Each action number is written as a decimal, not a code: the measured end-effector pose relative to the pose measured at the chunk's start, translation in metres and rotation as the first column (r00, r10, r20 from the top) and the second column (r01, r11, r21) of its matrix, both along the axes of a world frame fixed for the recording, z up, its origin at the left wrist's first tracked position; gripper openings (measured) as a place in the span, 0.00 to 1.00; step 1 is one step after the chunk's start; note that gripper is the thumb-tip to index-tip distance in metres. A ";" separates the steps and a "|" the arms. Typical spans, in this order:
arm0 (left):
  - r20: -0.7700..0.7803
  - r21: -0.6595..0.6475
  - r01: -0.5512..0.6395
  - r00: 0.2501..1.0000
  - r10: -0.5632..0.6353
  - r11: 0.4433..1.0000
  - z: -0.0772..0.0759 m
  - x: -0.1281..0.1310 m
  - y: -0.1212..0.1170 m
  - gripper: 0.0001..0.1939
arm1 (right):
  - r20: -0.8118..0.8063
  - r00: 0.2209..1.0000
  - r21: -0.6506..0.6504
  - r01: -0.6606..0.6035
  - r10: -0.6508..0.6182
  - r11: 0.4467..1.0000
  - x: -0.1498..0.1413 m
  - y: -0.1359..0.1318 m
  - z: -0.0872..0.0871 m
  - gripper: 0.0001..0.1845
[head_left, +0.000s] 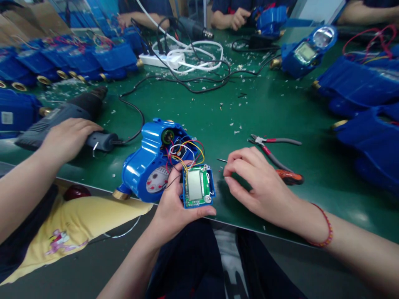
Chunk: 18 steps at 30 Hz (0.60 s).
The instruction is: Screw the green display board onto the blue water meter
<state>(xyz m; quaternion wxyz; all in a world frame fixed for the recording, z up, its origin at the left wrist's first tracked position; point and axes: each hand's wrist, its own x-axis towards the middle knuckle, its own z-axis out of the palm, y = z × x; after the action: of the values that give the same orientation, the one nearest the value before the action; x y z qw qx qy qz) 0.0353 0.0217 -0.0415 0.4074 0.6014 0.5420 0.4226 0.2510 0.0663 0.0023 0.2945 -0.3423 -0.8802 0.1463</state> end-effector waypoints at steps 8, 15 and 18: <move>0.009 0.016 0.036 0.999 -0.037 0.999 0.003 0.002 0.000 0.30 | -0.091 0.986 0.006 -0.142 0.142 0.990 -0.007 -0.012 0.004 0.07; 0.145 -0.004 0.040 0.989 -0.039 0.999 0.002 0.003 0.001 0.37 | -0.112 0.977 0.003 -0.183 0.183 0.983 -0.012 -0.016 0.004 0.08; 0.171 -0.015 0.048 0.984 -0.045 0.999 0.001 0.002 0.001 0.40 | -0.114 0.975 -0.003 -0.194 0.193 0.981 -0.015 -0.018 0.003 0.08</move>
<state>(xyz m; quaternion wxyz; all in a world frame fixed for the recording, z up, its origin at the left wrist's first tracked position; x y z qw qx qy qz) 0.0377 0.0227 -0.0400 0.4678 0.5715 0.4950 0.4578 0.2364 0.0485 0.0053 0.3258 -0.2481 -0.8902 0.1996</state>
